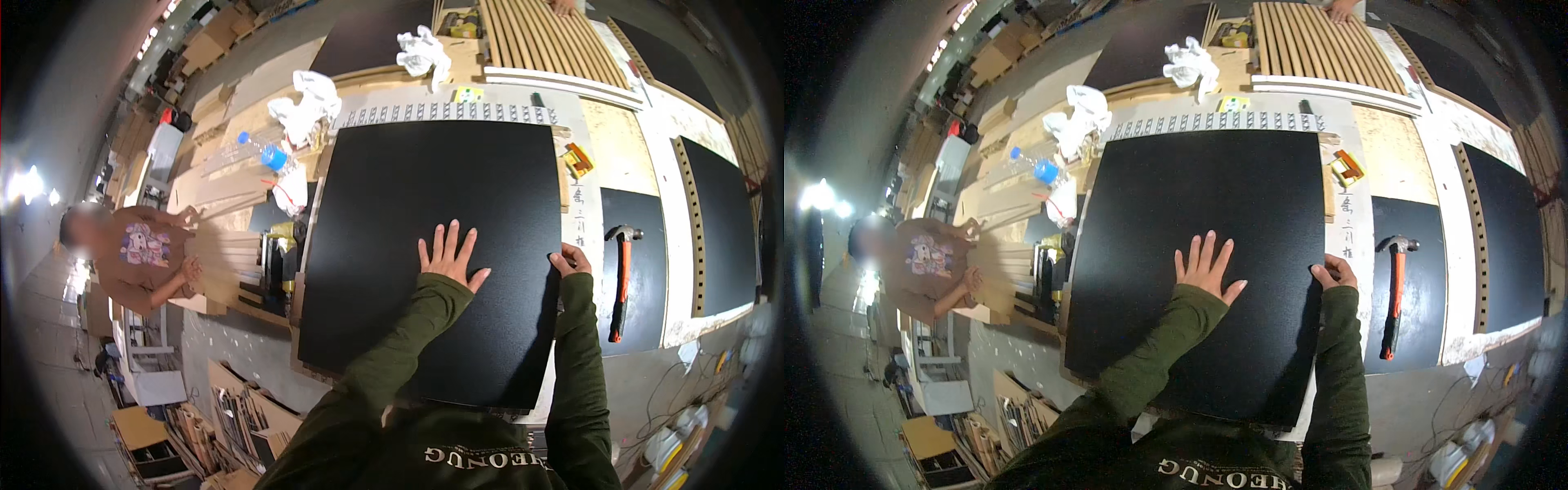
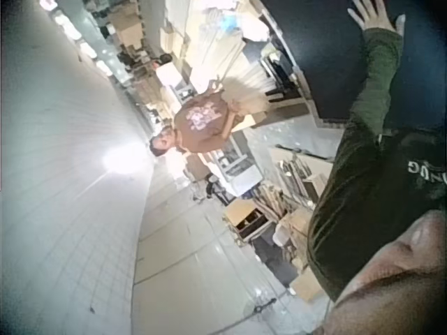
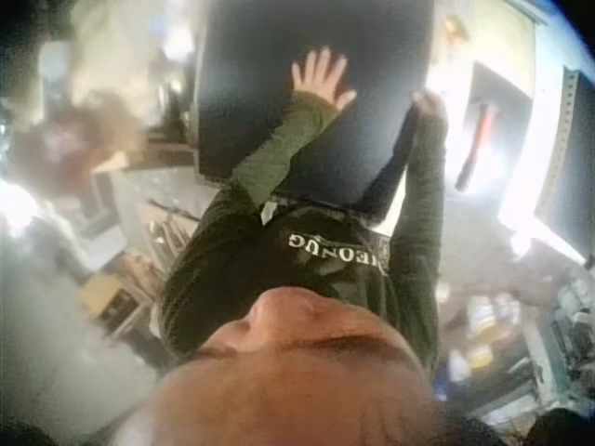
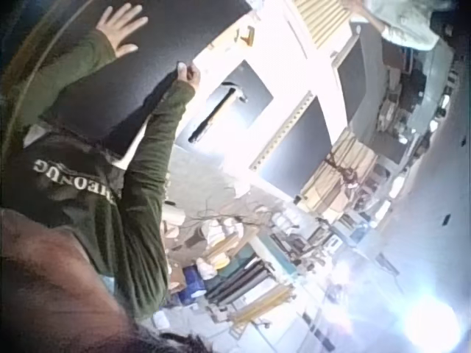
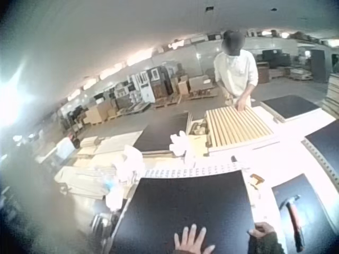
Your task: Assembling a decorative wooden slatted panel and securing it to a backing board using a pneumatic nail gun and a hammer.
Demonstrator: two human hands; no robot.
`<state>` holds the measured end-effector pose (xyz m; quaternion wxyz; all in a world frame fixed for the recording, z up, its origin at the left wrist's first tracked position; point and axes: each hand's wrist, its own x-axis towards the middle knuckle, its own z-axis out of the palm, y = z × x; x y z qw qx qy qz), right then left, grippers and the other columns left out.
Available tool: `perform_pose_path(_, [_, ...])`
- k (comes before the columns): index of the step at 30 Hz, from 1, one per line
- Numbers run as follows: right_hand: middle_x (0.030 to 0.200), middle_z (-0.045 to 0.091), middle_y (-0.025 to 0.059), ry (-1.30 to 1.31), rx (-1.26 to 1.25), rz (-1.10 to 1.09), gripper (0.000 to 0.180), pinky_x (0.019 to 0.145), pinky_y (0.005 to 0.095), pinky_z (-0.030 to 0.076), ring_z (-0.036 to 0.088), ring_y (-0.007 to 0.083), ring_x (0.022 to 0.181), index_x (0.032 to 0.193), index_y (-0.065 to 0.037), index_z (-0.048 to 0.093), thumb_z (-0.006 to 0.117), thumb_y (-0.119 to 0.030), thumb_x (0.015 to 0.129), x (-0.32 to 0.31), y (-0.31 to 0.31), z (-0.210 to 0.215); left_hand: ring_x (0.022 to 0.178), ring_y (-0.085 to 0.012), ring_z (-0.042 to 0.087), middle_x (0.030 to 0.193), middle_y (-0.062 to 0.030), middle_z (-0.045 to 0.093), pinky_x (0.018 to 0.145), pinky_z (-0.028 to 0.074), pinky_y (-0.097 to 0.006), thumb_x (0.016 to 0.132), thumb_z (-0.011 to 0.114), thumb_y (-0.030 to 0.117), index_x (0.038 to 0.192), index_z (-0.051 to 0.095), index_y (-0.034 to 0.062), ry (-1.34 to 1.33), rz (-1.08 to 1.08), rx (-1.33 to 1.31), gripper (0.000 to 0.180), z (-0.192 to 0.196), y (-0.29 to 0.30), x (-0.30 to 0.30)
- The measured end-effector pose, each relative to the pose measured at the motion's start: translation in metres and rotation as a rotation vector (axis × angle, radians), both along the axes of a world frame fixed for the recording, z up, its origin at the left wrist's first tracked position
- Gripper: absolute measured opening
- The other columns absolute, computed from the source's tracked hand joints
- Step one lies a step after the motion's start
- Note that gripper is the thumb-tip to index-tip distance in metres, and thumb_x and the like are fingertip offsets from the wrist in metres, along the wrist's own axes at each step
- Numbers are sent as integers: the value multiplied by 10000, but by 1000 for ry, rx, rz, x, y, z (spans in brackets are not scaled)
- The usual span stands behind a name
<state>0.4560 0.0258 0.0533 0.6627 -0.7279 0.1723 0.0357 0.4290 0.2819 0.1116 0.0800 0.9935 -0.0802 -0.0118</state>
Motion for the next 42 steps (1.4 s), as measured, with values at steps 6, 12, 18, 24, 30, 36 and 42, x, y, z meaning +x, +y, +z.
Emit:
perform_pose_path(6, [986,597,71,21,131,181,434,818,299,435,547,154,902,1127,28,541,670,-160,757,0,5,3,1309,-315,194,1397,-141,256,1038,146,-553,799,538,446,1305,385,137,-49,43,-228,612,-11,18,5])
perform_pose_path(12, [963,606,72,30,59,95,385,813,288,432,552,155,897,1100,21,567,646,-157,768,-13,-3,13,893,-285,591,982,-169,593,788,480,-372,658,638,-23,1025,567,10,-404,659,-1035,375,-4,184,-14])
perform_pose_path(18, [883,599,37,98,-209,157,417,741,255,420,531,118,844,1021,-9,608,727,-258,708,12,4,12,1080,-324,469,1146,-198,496,933,371,-389,631,657,80,1293,320,21,-256,611,-418,745,-105,432,-69])
perform_pose_path(24, [1004,623,86,205,-68,115,515,854,287,421,558,164,953,1104,-55,593,762,-253,660,15,-4,18,889,-309,546,1011,-197,532,786,459,-396,669,613,77,1203,373,2,-5,666,-734,590,-77,429,-23])
perform_pose_path(30, [1009,641,76,164,103,163,432,842,251,421,572,150,944,1112,-82,601,715,-166,704,1,-23,11,767,-295,569,923,-195,545,682,495,-391,687,582,74,1126,414,-16,378,744,-1064,479,134,327,-80])
perform_pose_path(36, [1050,621,90,250,-36,277,412,859,328,437,578,234,984,1119,-127,597,651,-297,747,-1,-25,40,517,-232,537,663,-148,521,452,482,-343,741,497,113,876,459,-34,544,407,-982,203,186,105,-43])
perform_pose_path(42, [996,623,134,239,-70,340,373,821,345,457,597,269,932,1031,-66,624,624,-329,766,8,-33,36,533,-228,544,602,-118,525,504,474,-310,764,534,178,863,491,-40,644,278,-780,243,182,-54,27])
